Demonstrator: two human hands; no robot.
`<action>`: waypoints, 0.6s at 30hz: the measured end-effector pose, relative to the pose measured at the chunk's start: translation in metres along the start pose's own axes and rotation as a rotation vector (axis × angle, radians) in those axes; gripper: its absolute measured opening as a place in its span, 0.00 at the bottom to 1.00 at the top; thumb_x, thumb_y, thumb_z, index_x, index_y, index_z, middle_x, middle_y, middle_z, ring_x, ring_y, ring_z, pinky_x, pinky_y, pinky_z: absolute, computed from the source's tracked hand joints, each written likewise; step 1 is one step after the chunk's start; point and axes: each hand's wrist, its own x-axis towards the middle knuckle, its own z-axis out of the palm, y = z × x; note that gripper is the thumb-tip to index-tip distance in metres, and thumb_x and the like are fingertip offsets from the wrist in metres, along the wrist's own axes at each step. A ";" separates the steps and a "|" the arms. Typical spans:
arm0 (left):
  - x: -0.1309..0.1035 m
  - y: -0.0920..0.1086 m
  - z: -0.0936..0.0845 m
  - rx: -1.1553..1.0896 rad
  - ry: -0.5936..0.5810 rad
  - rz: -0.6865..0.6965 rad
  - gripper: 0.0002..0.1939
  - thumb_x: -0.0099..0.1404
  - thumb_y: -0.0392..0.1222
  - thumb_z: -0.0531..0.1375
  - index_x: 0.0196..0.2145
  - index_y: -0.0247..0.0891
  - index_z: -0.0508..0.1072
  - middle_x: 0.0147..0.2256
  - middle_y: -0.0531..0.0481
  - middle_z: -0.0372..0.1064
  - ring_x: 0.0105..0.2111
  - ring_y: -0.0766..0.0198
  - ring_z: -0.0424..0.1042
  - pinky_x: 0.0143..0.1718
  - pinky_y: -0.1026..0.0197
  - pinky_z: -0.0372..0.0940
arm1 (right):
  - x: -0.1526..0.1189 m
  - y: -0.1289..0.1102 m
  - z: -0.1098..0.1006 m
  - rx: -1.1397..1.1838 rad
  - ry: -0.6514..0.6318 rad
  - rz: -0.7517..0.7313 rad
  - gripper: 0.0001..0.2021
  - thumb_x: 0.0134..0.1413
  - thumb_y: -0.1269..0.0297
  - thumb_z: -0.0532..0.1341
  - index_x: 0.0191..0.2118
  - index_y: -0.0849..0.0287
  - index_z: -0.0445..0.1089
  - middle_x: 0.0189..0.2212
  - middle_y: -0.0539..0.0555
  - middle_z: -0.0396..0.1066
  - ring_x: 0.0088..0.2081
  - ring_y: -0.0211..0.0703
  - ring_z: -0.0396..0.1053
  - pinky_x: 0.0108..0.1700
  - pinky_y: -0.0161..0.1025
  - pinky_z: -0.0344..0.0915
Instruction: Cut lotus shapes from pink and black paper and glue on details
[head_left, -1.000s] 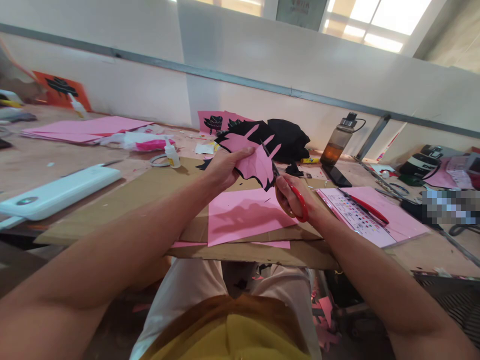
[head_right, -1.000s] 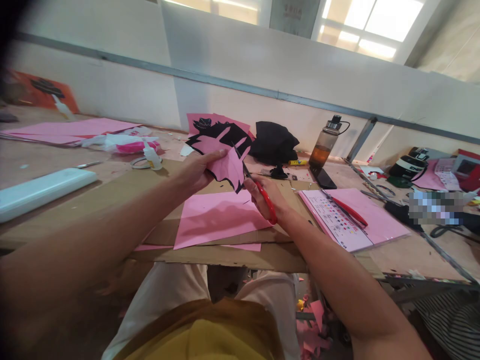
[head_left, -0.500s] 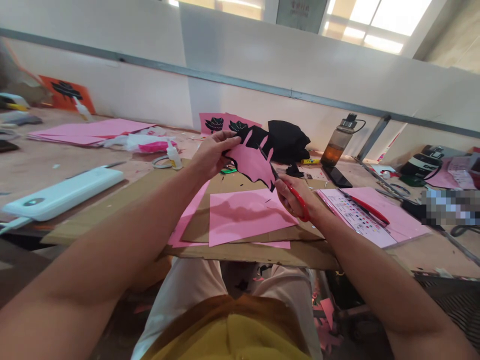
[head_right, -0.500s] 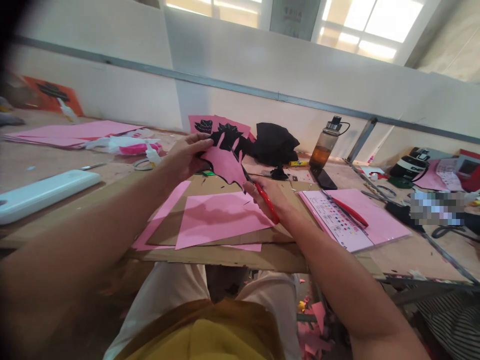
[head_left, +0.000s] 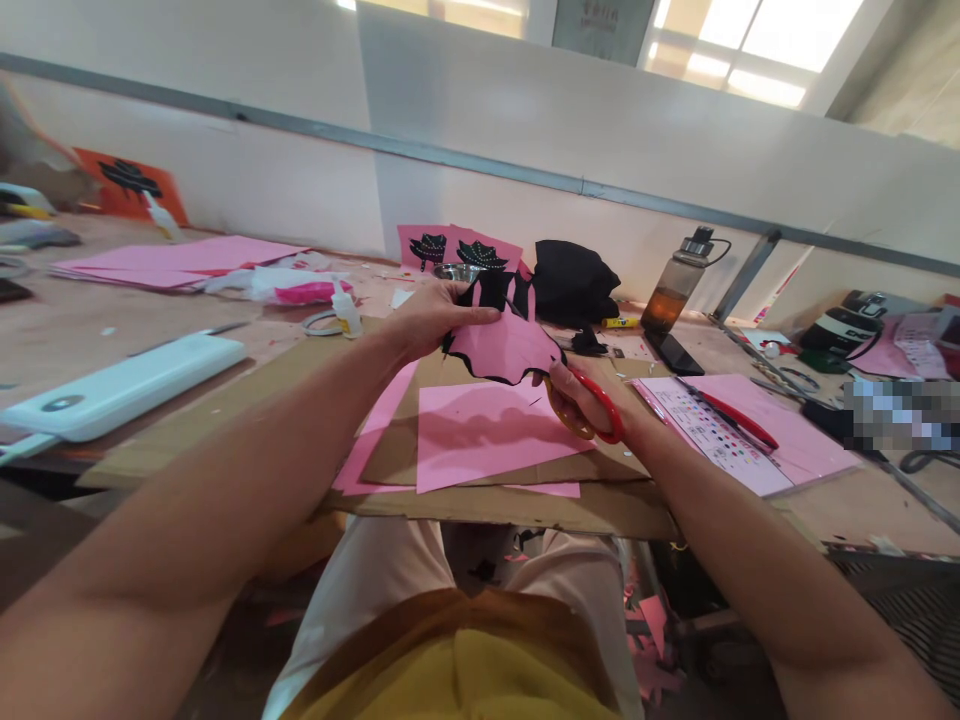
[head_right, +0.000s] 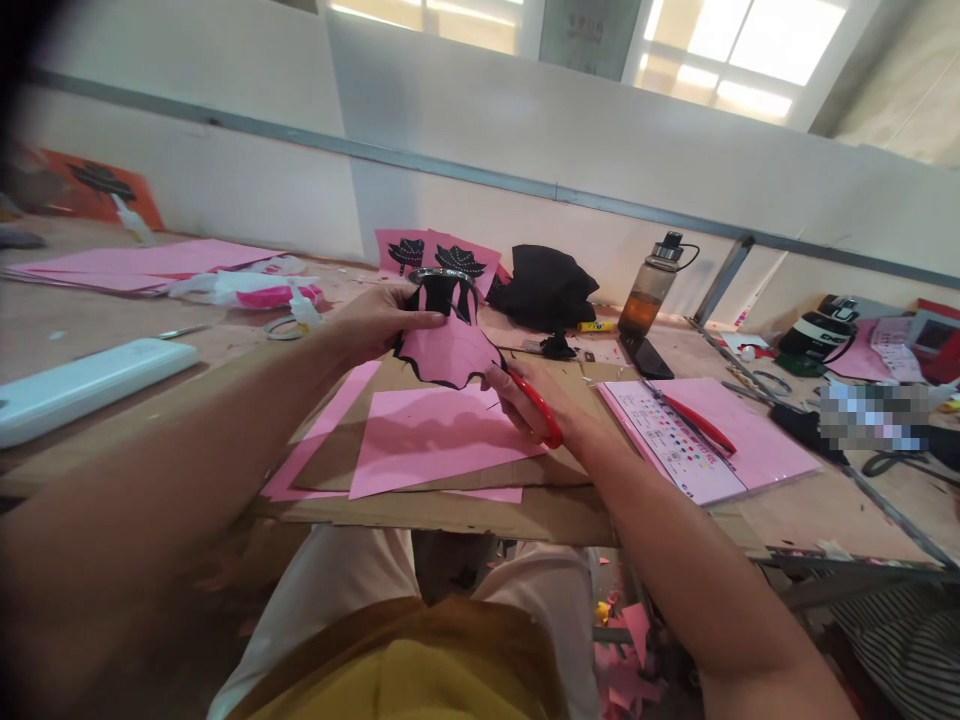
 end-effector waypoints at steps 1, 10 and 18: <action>0.000 0.001 0.000 0.031 -0.008 0.008 0.17 0.40 0.41 0.84 0.26 0.37 0.84 0.26 0.47 0.78 0.23 0.64 0.74 0.22 0.66 0.69 | 0.000 0.002 0.000 0.018 -0.023 0.003 0.34 0.69 0.28 0.46 0.27 0.53 0.60 0.15 0.48 0.60 0.18 0.37 0.59 0.23 0.38 0.54; -0.007 0.011 0.004 0.234 0.011 0.013 0.14 0.45 0.41 0.80 0.27 0.37 0.81 0.26 0.51 0.74 0.24 0.65 0.70 0.28 0.62 0.67 | -0.001 -0.001 0.001 -0.025 0.018 0.014 0.29 0.72 0.34 0.48 0.28 0.52 0.60 0.16 0.47 0.61 0.18 0.38 0.59 0.24 0.40 0.57; -0.008 0.009 0.005 0.202 0.013 0.024 0.15 0.44 0.42 0.81 0.26 0.38 0.80 0.25 0.51 0.73 0.25 0.65 0.71 0.27 0.62 0.68 | -0.002 -0.007 0.001 -0.008 0.048 0.005 0.30 0.69 0.29 0.50 0.30 0.52 0.59 0.17 0.47 0.61 0.19 0.38 0.58 0.25 0.40 0.52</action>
